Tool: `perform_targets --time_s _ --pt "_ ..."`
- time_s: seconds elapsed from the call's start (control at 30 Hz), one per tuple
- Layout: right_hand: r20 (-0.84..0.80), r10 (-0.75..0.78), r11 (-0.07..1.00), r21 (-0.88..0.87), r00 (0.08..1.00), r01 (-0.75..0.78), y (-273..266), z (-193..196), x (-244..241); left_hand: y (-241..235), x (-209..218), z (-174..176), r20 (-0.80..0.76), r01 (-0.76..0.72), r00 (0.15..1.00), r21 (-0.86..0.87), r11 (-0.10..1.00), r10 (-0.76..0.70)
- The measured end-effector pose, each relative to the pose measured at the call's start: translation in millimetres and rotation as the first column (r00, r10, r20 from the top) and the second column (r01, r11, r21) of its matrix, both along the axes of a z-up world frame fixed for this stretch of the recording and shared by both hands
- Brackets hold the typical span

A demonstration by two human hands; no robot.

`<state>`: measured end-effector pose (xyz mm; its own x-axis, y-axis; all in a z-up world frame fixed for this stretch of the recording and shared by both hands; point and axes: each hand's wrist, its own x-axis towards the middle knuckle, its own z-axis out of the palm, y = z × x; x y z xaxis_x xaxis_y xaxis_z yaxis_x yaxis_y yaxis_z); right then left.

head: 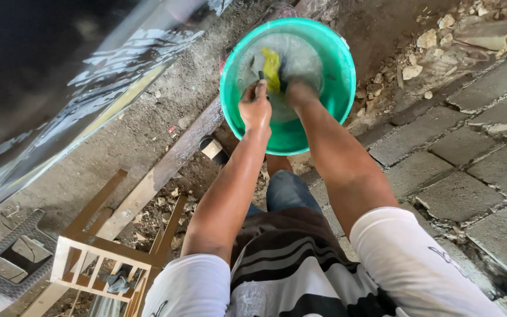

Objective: The person sands a car door frame using a sanding block and a yellow cloth, focusing on smoothing the surface. They periodically rinse the sanding block and cloth in a green bucket of water to remove residue before continuing the sanding process.

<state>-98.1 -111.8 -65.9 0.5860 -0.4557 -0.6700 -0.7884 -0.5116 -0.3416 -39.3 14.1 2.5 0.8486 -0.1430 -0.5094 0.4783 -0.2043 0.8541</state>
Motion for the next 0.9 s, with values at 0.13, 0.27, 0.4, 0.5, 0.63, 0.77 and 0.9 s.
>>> perform_targets --time_s 0.13,0.27,0.4,0.5,0.63,0.77,0.9 --pt "0.181 -0.224 0.975 0.029 0.958 0.222 5.9 51.1 -13.3 1.5 7.1 15.0 -0.02 0.033 0.999 0.002 0.999 -0.033" --pt "0.574 -0.415 0.905 0.341 0.706 0.255 19.1 177.2 -52.0 -3.2 15.9 4.9 -0.011 0.064 0.998 0.039 0.997 -0.063" --pt "0.559 -0.74 0.659 0.715 0.374 0.235 21.1 254.2 -70.5 -11.6 3.0 17.6 0.052 0.121 0.99 0.188 0.975 -0.133" --pt "0.268 -0.959 0.281 0.881 0.089 0.379 19.0 245.4 -49.0 -25.1 -22.6 43.1 -0.072 0.052 0.996 -0.085 0.995 -0.058" --pt "-0.078 -0.997 -0.075 0.966 0.003 0.246 18.2 196.2 -28.4 -27.3 -43.3 101.2 0.16 0.28 0.953 -0.153 0.948 -0.256" --pt "-0.192 -0.981 -0.192 0.975 -0.003 0.108 23.9 160.9 -29.5 -16.7 -36.6 132.2 0.424 0.465 0.734 0.254 0.848 -0.53" --pt "-0.204 -0.979 -0.206 0.971 -0.022 0.126 35.3 112.4 -46.6 0.8 -39.5 116.8 0.545 0.426 0.6 0.401 0.811 -0.585"
